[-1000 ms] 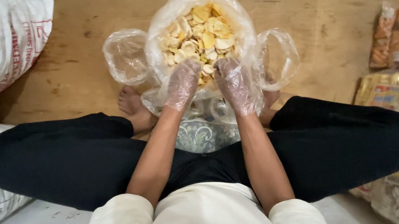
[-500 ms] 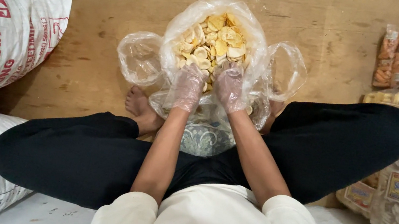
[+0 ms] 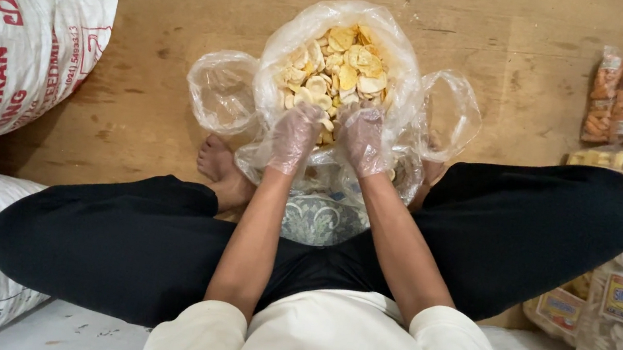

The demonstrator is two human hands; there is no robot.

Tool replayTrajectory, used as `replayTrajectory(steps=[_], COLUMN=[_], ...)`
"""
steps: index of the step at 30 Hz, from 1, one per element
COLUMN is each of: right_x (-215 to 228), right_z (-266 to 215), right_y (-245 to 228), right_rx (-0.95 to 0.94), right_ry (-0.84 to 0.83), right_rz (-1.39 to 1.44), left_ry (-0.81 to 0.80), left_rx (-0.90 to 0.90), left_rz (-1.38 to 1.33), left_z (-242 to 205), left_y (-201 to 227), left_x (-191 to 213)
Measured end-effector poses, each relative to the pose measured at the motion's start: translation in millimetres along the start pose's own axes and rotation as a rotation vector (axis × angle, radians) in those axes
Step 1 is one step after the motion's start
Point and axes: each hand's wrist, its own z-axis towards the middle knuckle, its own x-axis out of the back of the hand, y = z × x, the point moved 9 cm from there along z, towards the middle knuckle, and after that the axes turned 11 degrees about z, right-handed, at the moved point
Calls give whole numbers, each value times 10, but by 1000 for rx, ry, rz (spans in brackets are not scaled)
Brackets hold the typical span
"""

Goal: The person sits cross-legged on the floor and uses gloved hands to sort and mix dried fruit slices inside a large clear plastic bag. The person repeatedly scoops, lifts, and turns the slices within the bag to distribute them evenly.

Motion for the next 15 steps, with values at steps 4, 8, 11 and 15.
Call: replayTrajectory(steps=[4, 8, 11, 15], right_x=[656, 897, 1032, 1232], right_z=[-9, -6, 5, 9], right_y=[-243, -188, -212, -255], right_rx=[27, -4, -47, -112], right_ry=[70, 144, 110, 62], right_rz=[130, 367, 410, 472], left_ry=[-40, 89, 196, 292], left_rx=[229, 167, 176, 180], left_rz=[-136, -126, -152, -206], left_z=[-170, -254, -225, -238], left_y=[191, 321, 273, 297], left_x=[542, 926, 938, 899])
